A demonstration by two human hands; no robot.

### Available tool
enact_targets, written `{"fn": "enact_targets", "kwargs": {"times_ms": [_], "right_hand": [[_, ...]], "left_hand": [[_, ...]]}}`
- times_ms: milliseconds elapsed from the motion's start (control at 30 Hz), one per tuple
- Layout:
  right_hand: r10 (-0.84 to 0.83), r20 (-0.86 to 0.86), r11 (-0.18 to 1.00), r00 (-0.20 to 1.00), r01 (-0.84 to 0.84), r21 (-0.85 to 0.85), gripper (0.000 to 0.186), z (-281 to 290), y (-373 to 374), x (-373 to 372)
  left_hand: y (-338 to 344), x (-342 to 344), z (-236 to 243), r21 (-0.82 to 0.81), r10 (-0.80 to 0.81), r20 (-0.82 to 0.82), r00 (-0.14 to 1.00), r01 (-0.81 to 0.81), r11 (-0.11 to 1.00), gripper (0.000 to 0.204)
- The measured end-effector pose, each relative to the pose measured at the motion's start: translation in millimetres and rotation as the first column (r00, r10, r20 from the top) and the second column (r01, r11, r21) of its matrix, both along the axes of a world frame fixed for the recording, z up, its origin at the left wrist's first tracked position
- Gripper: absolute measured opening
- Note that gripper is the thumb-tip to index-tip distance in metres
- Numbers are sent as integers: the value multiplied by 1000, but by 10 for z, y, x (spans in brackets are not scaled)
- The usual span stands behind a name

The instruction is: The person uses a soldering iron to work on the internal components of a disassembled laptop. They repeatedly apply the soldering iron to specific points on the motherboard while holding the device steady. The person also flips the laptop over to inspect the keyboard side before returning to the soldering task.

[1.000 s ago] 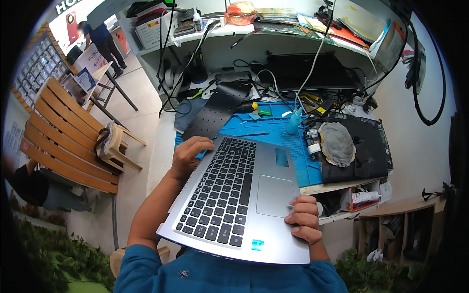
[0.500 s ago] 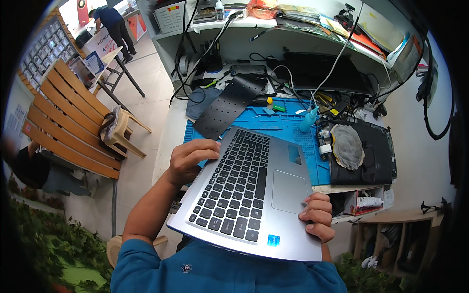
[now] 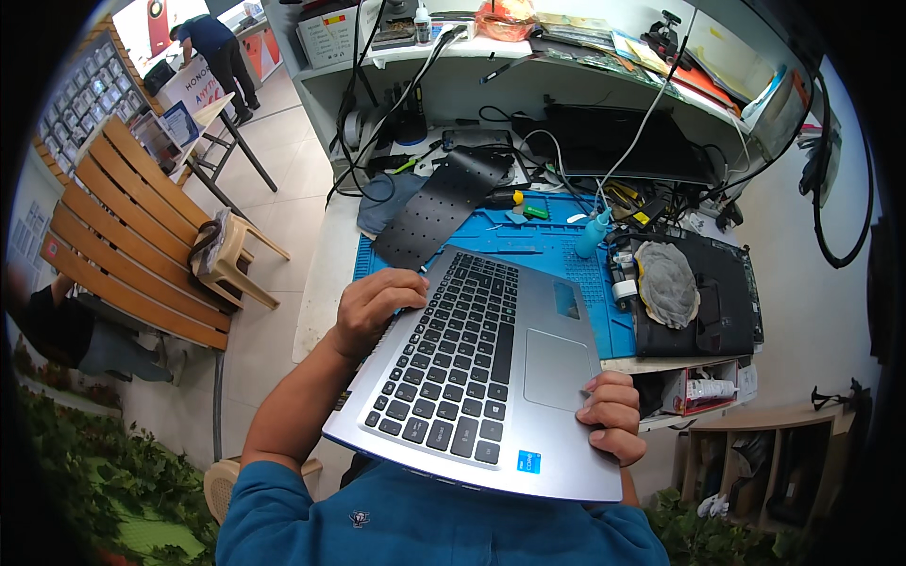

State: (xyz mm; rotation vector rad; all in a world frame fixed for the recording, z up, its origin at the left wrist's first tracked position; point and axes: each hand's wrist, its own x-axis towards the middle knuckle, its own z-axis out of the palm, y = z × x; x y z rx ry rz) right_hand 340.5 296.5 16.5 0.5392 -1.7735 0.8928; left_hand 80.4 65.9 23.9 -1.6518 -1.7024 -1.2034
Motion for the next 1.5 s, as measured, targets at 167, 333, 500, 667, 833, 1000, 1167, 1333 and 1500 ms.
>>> {"fn": "enact_targets", "kwargs": {"times_ms": [167, 333, 500, 667, 833, 1000, 1167, 1333, 1500], "right_hand": [[-7, 3, 1000, 1000, 7, 3, 38, 3, 8, 1], [6, -14, 1000, 1000, -6, 10, 37, 5, 14, -18], [-1, -15, 1000, 1000, 1, 7, 37, 0, 9, -18], [-4, -7, 1000, 1000, 4, 3, 38, 16, 19, -13], [-12, 8, 1000, 1000, 12, 14, 38, 75, 13, -4], [-26, -7, 1000, 1000, 26, 15, 39, 58, 21, -31], [-30, -17, 1000, 999, 30, 7, 38, 48, 30, -47], [-15, -12, 1000, 1000, 15, 3, 37, 82, 37, -52], [-9, -11, 1000, 1000, 9, -2, 37, 79, 45, -55]], "left_hand": [[-2, -3, -35, 1, 6, 0, 1000, -6, 1000, 22], [68, -15, -33, 23, -2, 21, 1000, 2, 1000, 22], [123, -27, -82, 20, -3, 37, 999, 3, 1000, 23], [139, -30, -109, 33, -2, 40, 999, 1, 999, 23], [167, -21, -139, 63, 4, 70, 998, -9, 998, 23], [161, -52, -198, 59, 1, 50, 999, -4, 998, 23], [196, -49, -195, 66, -3, 86, 996, -3, 998, 24], [199, -97, -239, 44, 52, 72, 996, -56, 997, 26], [204, -115, -239, 28, 52, 38, 998, -53, 998, 25]]}}
